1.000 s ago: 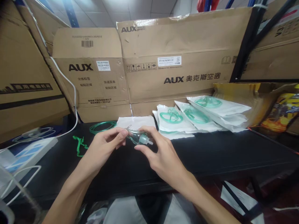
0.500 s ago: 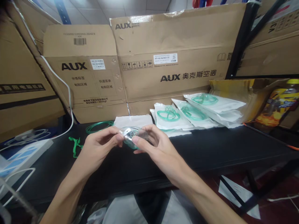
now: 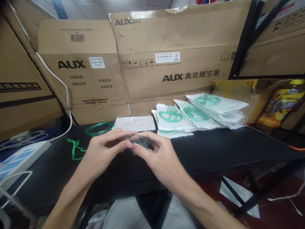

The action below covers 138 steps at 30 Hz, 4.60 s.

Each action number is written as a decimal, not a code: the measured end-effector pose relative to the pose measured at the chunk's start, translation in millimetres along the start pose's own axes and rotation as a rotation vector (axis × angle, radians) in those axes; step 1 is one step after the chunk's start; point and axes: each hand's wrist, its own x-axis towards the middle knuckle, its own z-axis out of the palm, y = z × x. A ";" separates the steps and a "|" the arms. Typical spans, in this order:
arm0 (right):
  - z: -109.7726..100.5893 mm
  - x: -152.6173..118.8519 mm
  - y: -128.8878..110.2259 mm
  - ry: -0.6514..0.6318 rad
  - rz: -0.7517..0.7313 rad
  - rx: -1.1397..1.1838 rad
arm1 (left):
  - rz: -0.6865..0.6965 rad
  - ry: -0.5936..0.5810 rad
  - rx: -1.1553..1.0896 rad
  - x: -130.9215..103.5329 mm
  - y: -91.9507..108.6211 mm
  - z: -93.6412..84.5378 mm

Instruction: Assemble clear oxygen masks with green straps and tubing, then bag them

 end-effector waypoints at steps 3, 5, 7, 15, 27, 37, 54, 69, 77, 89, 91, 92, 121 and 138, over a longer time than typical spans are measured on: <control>1.6 1.2 2.0 -0.012 0.016 0.048 | 0.008 0.019 0.018 -0.2 -1.4 1.8; 2.2 1.6 2.8 -0.020 0.028 0.071 | 0.020 0.024 0.021 -0.2 -1.3 2.6; 2.4 1.3 3.2 -0.019 0.033 0.076 | 0.028 0.022 0.029 -0.4 0.6 3.6; -0.6 0.2 1.7 -0.001 0.058 0.170 | 0.044 -0.064 0.038 -3.6 9.2 1.1; 0.6 -0.2 -3.4 0.006 0.041 0.207 | 0.020 0.013 -0.101 0.9 -1.1 -5.5; -1.9 0.4 -1.3 0.107 -0.016 -0.033 | -0.035 0.039 -0.094 1.4 -4.0 -1.6; -22.0 4.3 -2.1 -0.093 0.072 -0.081 | -0.102 -0.048 0.102 -0.9 -1.4 -1.4; -15.1 7.0 9.4 -0.180 0.143 0.298 | 0.149 -0.114 -0.001 -4.2 9.7 -6.5; -10.4 6.5 9.8 -0.092 0.100 0.112 | 0.038 -0.165 -0.087 -4.2 8.2 -8.6; -11.0 7.0 17.9 -0.115 0.123 0.294 | -0.002 -0.185 -0.242 -0.1 -2.5 -3.0; -11.9 7.5 19.1 -0.140 0.126 0.279 | 0.003 -0.189 -0.213 -0.1 -1.3 -3.3; -12.4 7.7 19.6 -0.147 0.124 0.266 | 0.006 -0.190 -0.198 -0.3 -0.4 -3.4; -29.0 16.1 29.4 -0.266 -0.047 0.194 | 0.098 -0.259 -0.144 -1.8 -3.8 -16.3; -28.8 16.3 27.5 -0.170 -0.222 -0.118 | 0.055 -0.227 0.039 -0.3 -7.5 -13.2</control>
